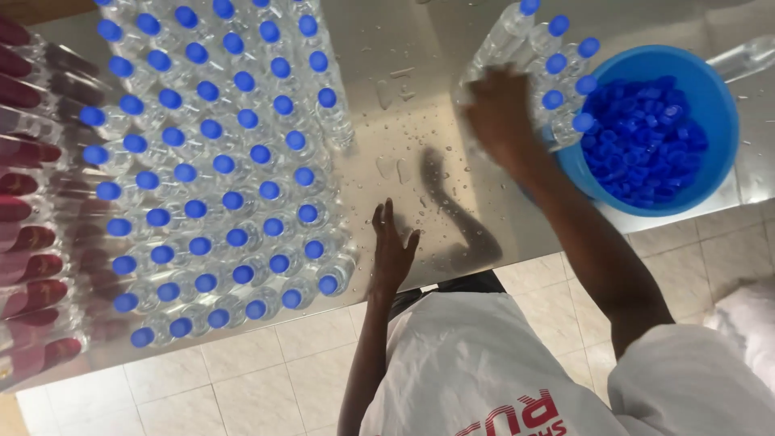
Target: Manually screwing plastic caps onto water bottles at a production table.
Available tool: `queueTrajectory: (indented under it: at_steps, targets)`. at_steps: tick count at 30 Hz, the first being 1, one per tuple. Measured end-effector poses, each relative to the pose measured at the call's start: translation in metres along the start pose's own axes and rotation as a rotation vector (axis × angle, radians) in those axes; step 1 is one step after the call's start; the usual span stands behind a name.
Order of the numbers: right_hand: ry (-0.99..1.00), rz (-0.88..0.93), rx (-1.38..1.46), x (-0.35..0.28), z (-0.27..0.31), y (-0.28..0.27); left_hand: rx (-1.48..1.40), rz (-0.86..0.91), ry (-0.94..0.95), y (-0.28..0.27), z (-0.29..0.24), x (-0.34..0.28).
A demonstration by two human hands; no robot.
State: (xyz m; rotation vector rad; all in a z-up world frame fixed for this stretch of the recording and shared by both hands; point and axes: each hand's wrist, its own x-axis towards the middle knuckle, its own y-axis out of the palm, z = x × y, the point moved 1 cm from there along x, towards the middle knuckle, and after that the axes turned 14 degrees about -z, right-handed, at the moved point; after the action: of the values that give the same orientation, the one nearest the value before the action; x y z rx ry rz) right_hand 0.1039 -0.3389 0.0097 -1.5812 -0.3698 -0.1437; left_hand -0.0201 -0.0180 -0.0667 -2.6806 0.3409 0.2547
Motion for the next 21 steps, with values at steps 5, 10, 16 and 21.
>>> queueTrajectory:
  at_steps: [5,10,16,21]
  targets:
    - [0.053,-0.081,-0.508,-0.077,-0.087,-0.038,0.0,0.058,0.08,0.011,0.007,0.008]
    - [0.054,-0.096,-0.114,-0.091,-0.071,-0.03,0.119,0.112,0.154,0.015,-0.025,0.019]
    - [0.048,0.079,0.164,-0.076,0.021,-0.104,0.119,0.037,0.423,0.022,-0.055,0.019]
    - [0.042,0.175,0.495,-0.048,0.067,-0.17,0.001,0.168,0.32,-0.002,-0.073,0.018]
